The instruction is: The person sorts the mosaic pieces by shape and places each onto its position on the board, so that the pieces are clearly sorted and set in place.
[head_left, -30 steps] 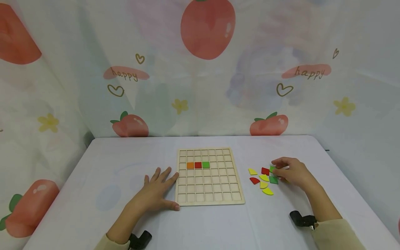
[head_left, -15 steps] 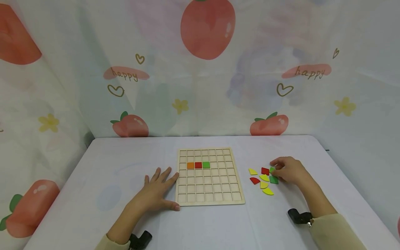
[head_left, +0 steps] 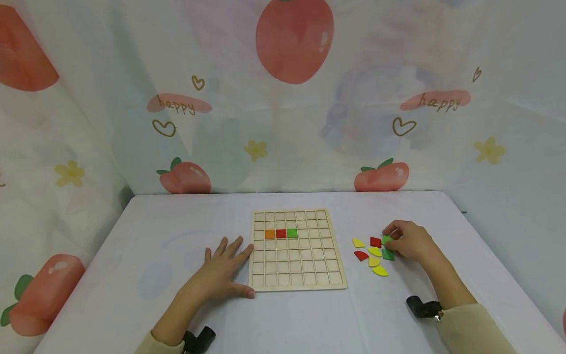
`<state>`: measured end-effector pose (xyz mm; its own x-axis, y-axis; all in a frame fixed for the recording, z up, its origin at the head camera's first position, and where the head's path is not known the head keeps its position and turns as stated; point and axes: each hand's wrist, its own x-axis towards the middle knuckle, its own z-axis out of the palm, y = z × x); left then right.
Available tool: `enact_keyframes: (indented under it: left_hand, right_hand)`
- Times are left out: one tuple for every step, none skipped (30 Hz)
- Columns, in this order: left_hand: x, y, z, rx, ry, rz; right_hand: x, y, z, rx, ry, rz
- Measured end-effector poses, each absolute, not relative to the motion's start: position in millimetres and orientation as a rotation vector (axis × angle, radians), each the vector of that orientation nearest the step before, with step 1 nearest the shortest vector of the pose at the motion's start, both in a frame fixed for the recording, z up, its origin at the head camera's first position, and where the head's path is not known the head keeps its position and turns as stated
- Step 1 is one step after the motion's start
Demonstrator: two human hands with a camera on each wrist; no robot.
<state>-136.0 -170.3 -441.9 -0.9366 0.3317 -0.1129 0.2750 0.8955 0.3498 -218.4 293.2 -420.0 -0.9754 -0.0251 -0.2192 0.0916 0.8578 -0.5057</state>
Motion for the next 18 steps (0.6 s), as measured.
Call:
enact_keyframes:
  left_hand:
    - [-135.9,-170.3,-441.9,0.464,2.893,0.494]
    - [-135.7,-170.2,-441.8,0.46,2.892,0.491]
    - [-135.5,-170.1,-441.9,0.46,2.894,0.49]
    - [-135.4,-170.0,-441.7,0.455,2.893,0.483]
    - [-135.2,-169.8,-441.4,0.453,2.894,0.477]
    - [-135.1,-169.6,-441.0,0.449,2.893,0.471]
    - [-135.0,-169.5,-440.9,0.449,2.893,0.469]
    - [-134.7,-169.2,-440.2,0.448,2.892,0.467]
    - [-134.7,-169.0,-440.0,0.447,2.892,0.469]
    - [-134.6,-168.9,-439.5,0.444,2.889,0.469]
    - [-134.5,-168.8,-439.2,0.444,2.888,0.474]
    - [-134.6,-168.7,-439.1,0.442,2.885,0.479]
    - [-134.5,-168.7,-439.0,0.443,2.886,0.485]
    - [-134.6,-168.7,-438.9,0.443,2.884,0.487]
    - [-134.7,-168.7,-439.1,0.445,2.885,0.489]
    - [-134.7,-168.8,-439.2,0.448,2.884,0.489]
    - [-134.7,-168.8,-439.2,0.453,2.885,0.487]
    - [-134.8,-168.9,-439.6,0.458,2.886,0.483]
  right_hand:
    - [-218.2,293.1,-419.7,0.052,2.814,-0.787]
    - [-218.0,293.0,-419.4,0.05,2.813,-0.791]
    - [-217.8,292.8,-419.0,0.047,2.815,-0.793]
    - [-217.5,292.7,-418.5,0.039,2.818,-0.792]
    - [-217.2,292.5,-417.9,0.03,2.823,-0.79]
    - [-216.9,292.7,-417.3,0.017,2.832,-0.786]
    - [-216.5,292.5,-416.8,0.007,2.839,-0.783]
    - [-216.2,292.4,-416.3,-0.002,2.845,-0.782]
    - [-215.9,292.4,-415.9,-0.01,2.851,-0.78]
    - [-215.6,292.4,-415.5,-0.018,2.855,-0.781]
    - [-215.3,292.6,-415.2,-0.024,2.861,-0.783]
    - [-215.0,292.7,-415.1,-0.029,2.867,-0.784]
    - [-214.6,292.8,-415.2,-0.03,2.87,-0.789]
    - [-214.2,293.1,-415.2,-0.036,2.876,-0.793]
    - [-213.8,293.6,-415.4,-0.041,2.882,-0.796]
    - [-213.4,294.1,-415.3,-0.044,2.887,-0.804]
    - [-213.1,294.5,-415.2,-0.047,2.891,-0.814]
    - [-212.8,294.8,-414.9,-0.049,2.893,-0.825]
